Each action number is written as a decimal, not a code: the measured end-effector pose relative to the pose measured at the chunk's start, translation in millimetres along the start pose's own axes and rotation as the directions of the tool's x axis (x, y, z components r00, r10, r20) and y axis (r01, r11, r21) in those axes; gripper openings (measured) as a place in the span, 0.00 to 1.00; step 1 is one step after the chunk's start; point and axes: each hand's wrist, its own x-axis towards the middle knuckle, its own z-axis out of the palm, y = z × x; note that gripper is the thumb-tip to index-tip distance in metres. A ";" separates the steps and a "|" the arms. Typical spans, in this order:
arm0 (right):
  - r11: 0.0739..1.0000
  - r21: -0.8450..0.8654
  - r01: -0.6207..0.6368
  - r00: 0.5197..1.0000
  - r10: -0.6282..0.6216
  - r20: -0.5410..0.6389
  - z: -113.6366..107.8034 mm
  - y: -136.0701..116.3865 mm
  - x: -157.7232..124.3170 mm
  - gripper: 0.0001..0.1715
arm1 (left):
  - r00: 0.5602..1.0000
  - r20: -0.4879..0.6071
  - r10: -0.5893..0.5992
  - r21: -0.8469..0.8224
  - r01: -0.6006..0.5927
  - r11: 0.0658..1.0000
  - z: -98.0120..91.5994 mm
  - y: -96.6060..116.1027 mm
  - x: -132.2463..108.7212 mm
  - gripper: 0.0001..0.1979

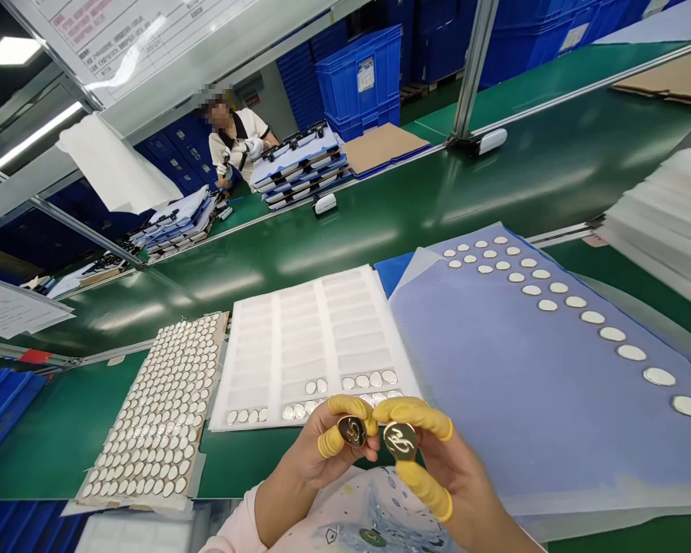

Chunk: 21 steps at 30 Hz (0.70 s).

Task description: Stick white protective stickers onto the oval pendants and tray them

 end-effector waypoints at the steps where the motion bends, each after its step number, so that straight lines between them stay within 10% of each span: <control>1: 0.995 -0.084 0.049 0.999 -0.047 0.020 1.0 -1.2 -1.7 0.18 | 1.000 -0.007 -0.002 0.007 0.002 1.000 -0.7 0.5 -0.6 0.27; 6: 0.790 -0.537 0.296 0.947 -0.171 0.272 9.8 -2.1 2.8 0.08 | 0.996 -0.083 0.026 0.016 -0.025 1.000 -3.0 3.5 -2.4 0.29; 10: 0.719 -0.580 0.382 0.915 -0.209 0.345 17.0 -6.1 10.5 0.04 | 0.991 -0.128 0.031 -0.006 -0.032 0.999 -7.4 2.5 -2.7 0.29; 15: 0.885 -0.443 0.145 0.966 -0.030 0.257 9.7 -2.8 2.5 0.20 | 0.992 -0.115 0.054 -0.012 -0.056 0.998 -16.1 -4.9 -3.8 0.28; 21: 0.906 -0.422 -0.022 0.992 0.072 0.103 9.1 8.6 19.5 0.14 | 0.973 -0.160 0.165 0.169 -0.137 0.976 -44.7 4.1 -10.4 0.30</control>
